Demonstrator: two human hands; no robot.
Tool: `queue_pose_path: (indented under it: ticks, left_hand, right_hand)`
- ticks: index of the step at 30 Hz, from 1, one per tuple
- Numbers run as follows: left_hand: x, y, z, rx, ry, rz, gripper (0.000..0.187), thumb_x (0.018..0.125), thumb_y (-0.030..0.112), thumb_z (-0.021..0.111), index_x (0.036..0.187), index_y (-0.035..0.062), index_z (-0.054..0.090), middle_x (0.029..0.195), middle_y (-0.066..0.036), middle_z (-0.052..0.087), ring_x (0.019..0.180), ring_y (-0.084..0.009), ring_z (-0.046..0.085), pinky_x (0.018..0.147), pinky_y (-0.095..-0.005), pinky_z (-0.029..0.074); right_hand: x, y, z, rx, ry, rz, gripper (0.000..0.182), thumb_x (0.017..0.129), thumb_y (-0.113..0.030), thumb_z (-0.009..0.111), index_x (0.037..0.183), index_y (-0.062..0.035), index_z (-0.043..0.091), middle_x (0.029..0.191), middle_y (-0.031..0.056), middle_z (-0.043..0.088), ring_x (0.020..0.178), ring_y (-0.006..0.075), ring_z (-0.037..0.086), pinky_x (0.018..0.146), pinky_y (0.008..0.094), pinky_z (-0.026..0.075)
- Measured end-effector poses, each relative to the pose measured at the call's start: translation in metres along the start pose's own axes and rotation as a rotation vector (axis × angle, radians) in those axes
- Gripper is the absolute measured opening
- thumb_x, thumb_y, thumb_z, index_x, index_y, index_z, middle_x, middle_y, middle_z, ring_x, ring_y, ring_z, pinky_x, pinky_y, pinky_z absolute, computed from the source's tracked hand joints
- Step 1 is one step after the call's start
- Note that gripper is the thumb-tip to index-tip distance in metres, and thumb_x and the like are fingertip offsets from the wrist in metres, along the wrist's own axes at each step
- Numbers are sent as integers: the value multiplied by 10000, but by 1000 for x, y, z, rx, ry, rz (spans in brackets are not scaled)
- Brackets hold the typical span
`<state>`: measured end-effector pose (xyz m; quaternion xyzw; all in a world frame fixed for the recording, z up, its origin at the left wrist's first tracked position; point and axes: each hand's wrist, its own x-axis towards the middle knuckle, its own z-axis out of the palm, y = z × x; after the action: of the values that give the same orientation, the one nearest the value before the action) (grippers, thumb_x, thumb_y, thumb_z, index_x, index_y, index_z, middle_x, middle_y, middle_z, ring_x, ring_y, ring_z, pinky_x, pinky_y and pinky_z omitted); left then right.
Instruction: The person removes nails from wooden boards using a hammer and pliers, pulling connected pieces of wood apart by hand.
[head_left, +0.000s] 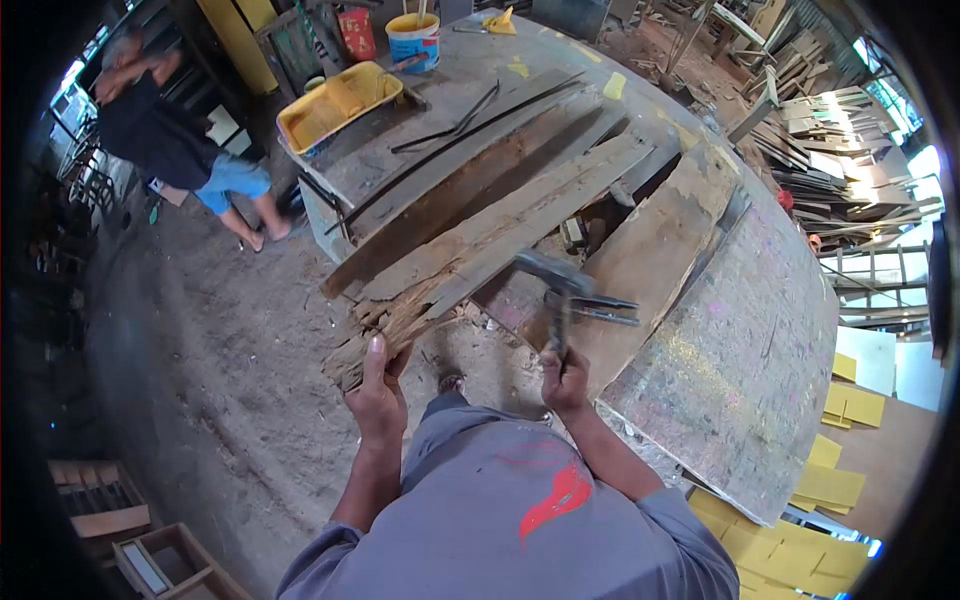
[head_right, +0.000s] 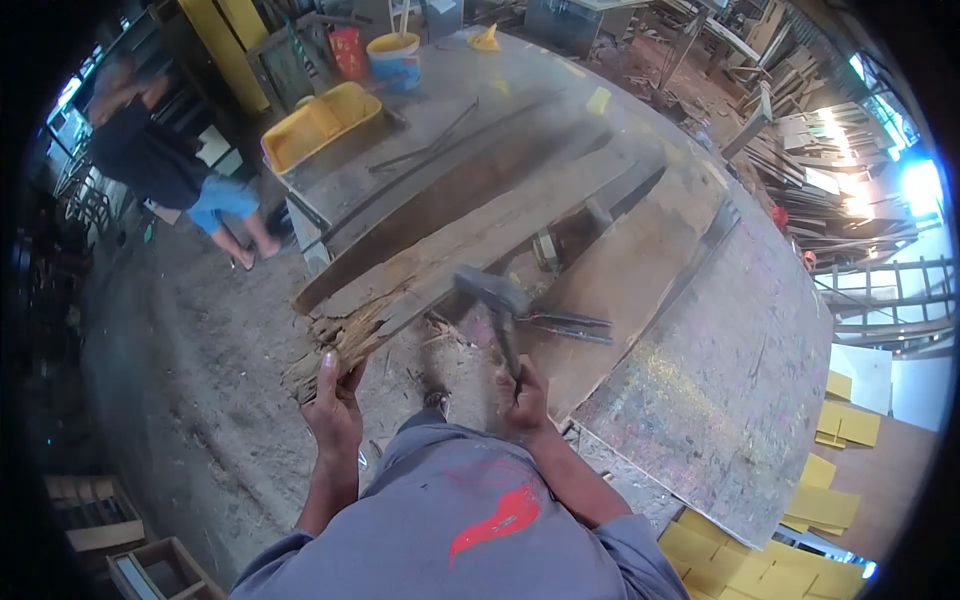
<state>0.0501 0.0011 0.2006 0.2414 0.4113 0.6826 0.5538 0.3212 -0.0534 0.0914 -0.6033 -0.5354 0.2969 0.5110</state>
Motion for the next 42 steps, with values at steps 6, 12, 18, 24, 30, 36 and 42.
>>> queue_pose_path:
  ticks: [6, 12, 18, 24, 30, 36, 42]
  left_hand:
    - [6, -9, -7, -10, 38, -50, 463, 1046, 112, 613, 1478, 12, 482, 1426, -146, 605, 1267, -264, 652, 1066, -450, 592]
    - [7, -9, -12, 18, 31, -24, 461, 1047, 118, 613, 1476, 9, 481, 1408, -146, 610, 1254, -258, 657, 1071, -444, 591]
    - [9, -15, -23, 14, 24, -88, 440, 1055, 92, 588, 1474, 9, 483, 1389, -143, 616, 1229, -252, 669, 1078, -444, 586]
    - [12, -16, -30, -41, 33, -119, 394, 1039, 64, 613, 1418, 0, 528, 1330, -128, 638, 1195, -245, 676, 990, -424, 630]
    - [15, -25, -46, 5, 7, -99, 389, 1034, 71, 630, 1406, 0, 541, 1332, -138, 634, 1182, -239, 676, 997, -421, 623]
    - [23, -30, -56, -1, 29, -163, 371, 1045, 107, 630, 1390, -10, 557, 1321, -135, 640, 1166, -239, 682, 1006, -415, 606]
    - [25, -29, -60, 110, -14, -129, 324, 1052, 127, 631, 1338, -25, 607, 1261, -124, 682, 1126, -197, 683, 980, -357, 583]
  right_hand:
    - [9, 5, 7, -421, -62, -41, 400, 1026, -387, 655, 1082, 10, 645, 776, 235, 657, 664, 414, 664, 619, 447, 509]
    - [-11, 12, 7, -39, 25, -123, 346, 1012, -337, 675, 1069, 4, 652, 739, 216, 642, 648, 409, 661, 596, 453, 490]
    - [-2, -46, 2, -386, -41, -70, 274, 974, -239, 710, 1058, 13, 642, 712, 207, 643, 642, 426, 656, 582, 468, 492]
    - [10, -57, 14, -499, -136, 3, 293, 1014, -300, 668, 997, -11, 620, 693, 198, 633, 614, 419, 654, 565, 457, 482]
    - [-8, -78, 8, -335, 27, 39, 342, 1000, -297, 679, 1012, 44, 645, 690, 228, 629, 630, 423, 667, 570, 448, 489]
    - [11, -82, 20, -499, -130, 75, 308, 985, -274, 700, 1063, 20, 656, 786, 269, 679, 733, 472, 691, 600, 474, 508]
    - [-4, -99, 15, -400, -10, -9, 318, 1024, -305, 668, 978, 8, 628, 691, 213, 621, 640, 434, 657, 593, 436, 499]
